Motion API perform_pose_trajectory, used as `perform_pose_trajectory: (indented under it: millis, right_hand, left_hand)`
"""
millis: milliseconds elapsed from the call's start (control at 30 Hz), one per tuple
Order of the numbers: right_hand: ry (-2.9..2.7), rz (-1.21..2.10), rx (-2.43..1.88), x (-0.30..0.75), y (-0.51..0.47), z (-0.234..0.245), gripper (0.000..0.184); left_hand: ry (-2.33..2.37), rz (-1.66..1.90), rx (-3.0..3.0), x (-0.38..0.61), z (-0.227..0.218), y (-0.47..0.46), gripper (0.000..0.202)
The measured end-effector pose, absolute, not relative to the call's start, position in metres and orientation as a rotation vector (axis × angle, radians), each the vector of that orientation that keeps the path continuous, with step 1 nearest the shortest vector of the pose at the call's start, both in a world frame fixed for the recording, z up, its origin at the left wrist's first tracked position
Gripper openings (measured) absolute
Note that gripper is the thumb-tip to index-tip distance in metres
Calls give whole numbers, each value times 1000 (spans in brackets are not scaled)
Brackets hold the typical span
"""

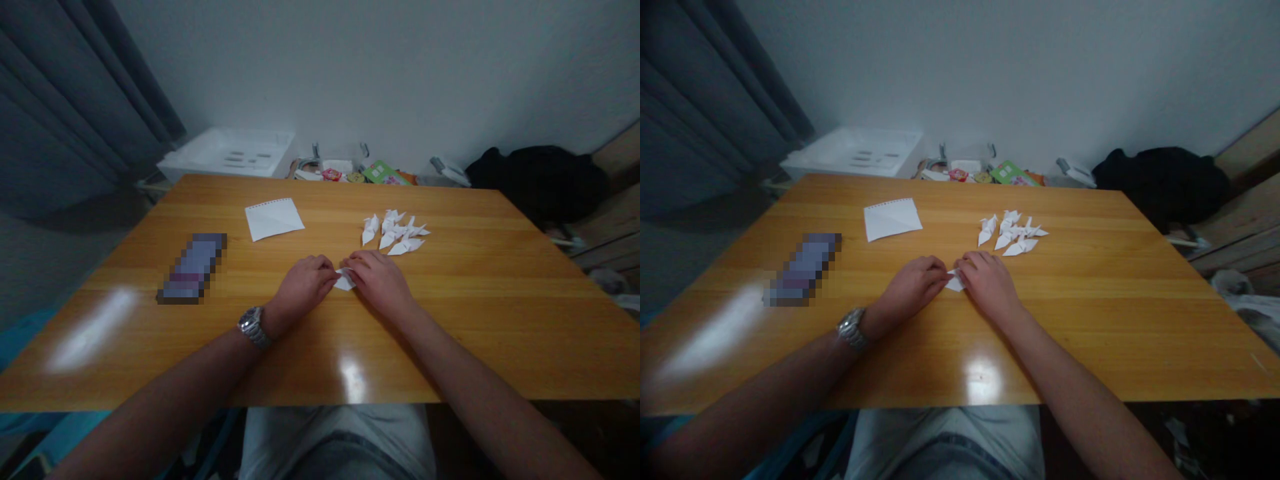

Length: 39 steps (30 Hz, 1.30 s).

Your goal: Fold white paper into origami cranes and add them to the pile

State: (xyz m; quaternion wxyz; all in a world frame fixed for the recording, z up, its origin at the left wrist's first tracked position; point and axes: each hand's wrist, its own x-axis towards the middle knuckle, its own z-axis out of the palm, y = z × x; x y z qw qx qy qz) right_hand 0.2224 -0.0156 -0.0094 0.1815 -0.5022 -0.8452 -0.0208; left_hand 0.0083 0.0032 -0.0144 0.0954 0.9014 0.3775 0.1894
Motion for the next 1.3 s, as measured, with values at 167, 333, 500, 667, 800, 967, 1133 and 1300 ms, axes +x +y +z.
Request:
perform_pose_trajectory:
  millis: [167,333,500,667,800,967,1133,1300]
  right_hand:
    - [-2524,-80,-1415,212,-30,-8,45]
    - [-2537,-7,-1497,208,-47,-20,70]
    - [-2561,50,-1528,214,-52,-31,77]
    - [-2548,90,-1525,215,-50,-33,76]
    - [-2543,129,-1523,215,-49,-33,75]
    - [-2527,186,-1541,215,-48,-33,79]
    - [-2523,197,-1557,215,-47,-32,76]
    - [-2520,194,-1556,217,-47,-32,73]
  left_hand:
    - [1127,558,2675,10,-18,2,20]
    - [1123,576,2660,13,-19,2,20]
    - [1139,503,2782,16,-17,0,23]
    - [1035,353,2963,19,-15,-11,28]
    - [1035,254,2996,17,-19,-22,41]
    - [1045,220,3008,-1,-23,-30,49]
    - [1142,286,3017,-11,-22,-39,50]
    - [1234,347,2977,-8,-22,-47,50]
